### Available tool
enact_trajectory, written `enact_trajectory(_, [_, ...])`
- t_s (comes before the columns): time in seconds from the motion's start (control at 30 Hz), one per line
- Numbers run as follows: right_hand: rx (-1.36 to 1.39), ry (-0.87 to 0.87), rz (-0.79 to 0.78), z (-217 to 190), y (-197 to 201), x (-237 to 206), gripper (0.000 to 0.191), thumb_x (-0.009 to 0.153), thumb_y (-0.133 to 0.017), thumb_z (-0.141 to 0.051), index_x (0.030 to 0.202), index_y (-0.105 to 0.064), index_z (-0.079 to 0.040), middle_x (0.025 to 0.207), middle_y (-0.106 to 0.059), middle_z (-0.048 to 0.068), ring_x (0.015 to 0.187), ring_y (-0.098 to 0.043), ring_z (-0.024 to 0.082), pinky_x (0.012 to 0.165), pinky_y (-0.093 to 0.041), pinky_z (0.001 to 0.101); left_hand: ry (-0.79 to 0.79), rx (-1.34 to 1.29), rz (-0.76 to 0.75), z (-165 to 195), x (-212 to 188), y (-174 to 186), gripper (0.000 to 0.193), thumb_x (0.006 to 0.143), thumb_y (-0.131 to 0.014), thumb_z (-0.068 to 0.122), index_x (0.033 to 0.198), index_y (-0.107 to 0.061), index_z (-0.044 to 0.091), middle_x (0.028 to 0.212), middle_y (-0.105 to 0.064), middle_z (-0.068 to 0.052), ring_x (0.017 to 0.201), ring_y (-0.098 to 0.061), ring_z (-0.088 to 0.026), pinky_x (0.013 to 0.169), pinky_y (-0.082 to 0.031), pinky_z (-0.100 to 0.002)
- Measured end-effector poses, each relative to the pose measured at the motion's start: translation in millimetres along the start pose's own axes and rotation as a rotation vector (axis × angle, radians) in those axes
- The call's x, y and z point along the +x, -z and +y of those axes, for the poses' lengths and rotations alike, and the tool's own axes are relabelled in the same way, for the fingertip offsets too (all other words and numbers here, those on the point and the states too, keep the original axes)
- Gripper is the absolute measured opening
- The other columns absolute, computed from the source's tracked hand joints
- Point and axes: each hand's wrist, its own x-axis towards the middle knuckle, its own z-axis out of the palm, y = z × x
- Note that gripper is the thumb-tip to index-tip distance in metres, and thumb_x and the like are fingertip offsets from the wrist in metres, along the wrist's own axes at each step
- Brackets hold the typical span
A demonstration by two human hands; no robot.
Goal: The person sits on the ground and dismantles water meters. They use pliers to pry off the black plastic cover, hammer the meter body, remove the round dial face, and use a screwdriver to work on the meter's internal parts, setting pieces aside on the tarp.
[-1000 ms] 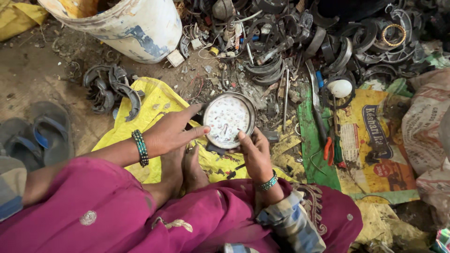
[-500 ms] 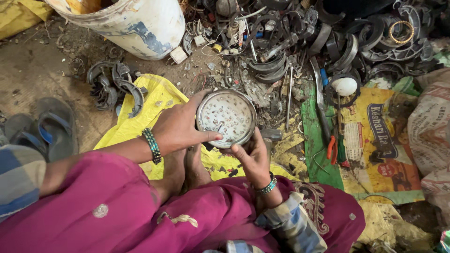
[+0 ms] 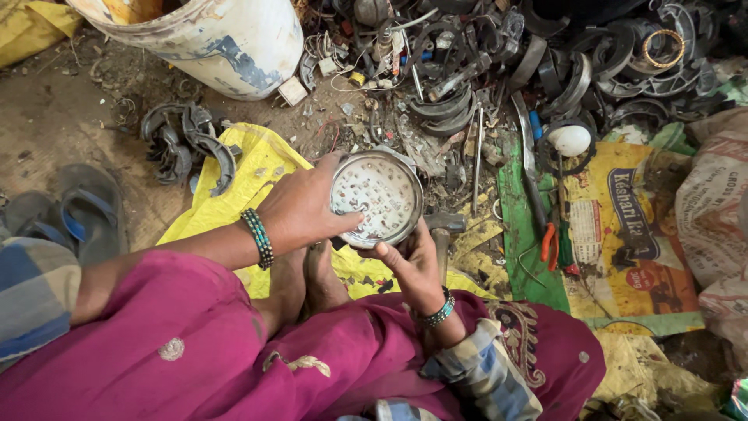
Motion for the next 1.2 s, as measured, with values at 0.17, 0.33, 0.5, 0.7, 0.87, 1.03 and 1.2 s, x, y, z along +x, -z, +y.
enact_trajectory(0.17, [0.106, -0.025, -0.011, 2.7, 11.5, 3.3, 0.065, 0.097, -0.072, -0.017, 0.147, -0.037, 0.004, 0.134, -0.062, 0.021, 0.115, -0.069, 0.029, 0.092, -0.062, 0.0448, -0.053, -0.146, 0.024, -4.6, -1.6, 3.3, 0.088, 0.073, -0.081, 0.045, 0.141, -0.048, 0.001, 0.104, -0.073, -0.025, 0.096, -0.072, -0.041, 0.083, -0.056, -0.047])
enact_trajectory(0.33, [0.182, -0.031, -0.042, 9.4, 20.3, 0.4, 0.065, 0.098, -0.073, -0.019, 0.147, -0.038, 0.003, 0.136, -0.061, 0.019, 0.117, -0.068, 0.029, 0.092, -0.061, 0.0443, -0.123, -0.263, 0.066, -4.4, -5.0, 3.8, 0.082, 0.075, -0.081, 0.039, 0.141, -0.050, 0.002, 0.106, -0.073, -0.024, 0.100, -0.073, -0.038, 0.085, -0.057, -0.043])
enact_trajectory(0.5, [0.250, -0.048, -0.062, 13.0, 24.9, -1.4, 0.067, 0.097, -0.074, -0.020, 0.148, -0.037, 0.002, 0.138, -0.060, 0.018, 0.119, -0.067, 0.028, 0.093, -0.061, 0.0435, -0.204, -0.298, 0.144, -1.5, -8.7, 2.2, 0.076, 0.078, -0.079, 0.034, 0.140, -0.052, -0.001, 0.108, -0.073, -0.025, 0.101, -0.074, -0.037, 0.086, -0.058, -0.041])
enact_trajectory(0.7, [0.284, -0.079, -0.070, 15.0, 24.8, -2.3, 0.068, 0.096, -0.075, -0.020, 0.149, -0.038, 0.002, 0.139, -0.060, 0.018, 0.117, -0.068, 0.029, 0.091, -0.061, 0.0431, -0.193, -0.296, 0.196, 0.4, -11.2, 2.2, 0.069, 0.077, -0.077, 0.029, 0.136, -0.057, -0.001, 0.099, -0.074, -0.025, 0.092, -0.075, -0.035, 0.080, -0.059, -0.040])
enact_trajectory(0.87, [0.283, -0.075, -0.077, 13.1, 25.1, -2.5, 0.069, 0.096, -0.075, -0.021, 0.149, -0.039, 0.003, 0.137, -0.061, 0.018, 0.115, -0.069, 0.028, 0.089, -0.062, 0.0419, -0.204, -0.328, 0.217, 0.6, -12.3, 2.8, 0.062, 0.082, -0.073, 0.026, 0.135, -0.058, -0.002, 0.099, -0.073, -0.024, 0.090, -0.076, -0.033, 0.078, -0.060, -0.038])
enact_trajectory(1.03, [0.274, -0.081, -0.081, 12.0, 25.4, -2.0, 0.069, 0.096, -0.076, -0.022, 0.148, -0.040, 0.004, 0.135, -0.063, 0.019, 0.113, -0.070, 0.029, 0.088, -0.062, 0.0422, -0.221, -0.339, 0.208, 0.9, -12.7, 4.8, 0.058, 0.085, -0.071, 0.024, 0.135, -0.058, -0.002, 0.097, -0.073, -0.025, 0.088, -0.076, -0.035, 0.076, -0.059, -0.039])
enact_trajectory(1.2, [0.254, -0.071, -0.073, 11.2, 24.4, -2.2, 0.069, 0.095, -0.077, -0.023, 0.146, -0.040, 0.005, 0.133, -0.063, 0.019, 0.112, -0.070, 0.029, 0.087, -0.063, 0.0427, -0.204, -0.340, 0.195, 0.5, -12.5, 6.1, 0.054, 0.087, -0.068, 0.026, 0.134, -0.060, 0.001, 0.095, -0.073, -0.024, 0.088, -0.074, -0.036, 0.074, -0.058, -0.041])
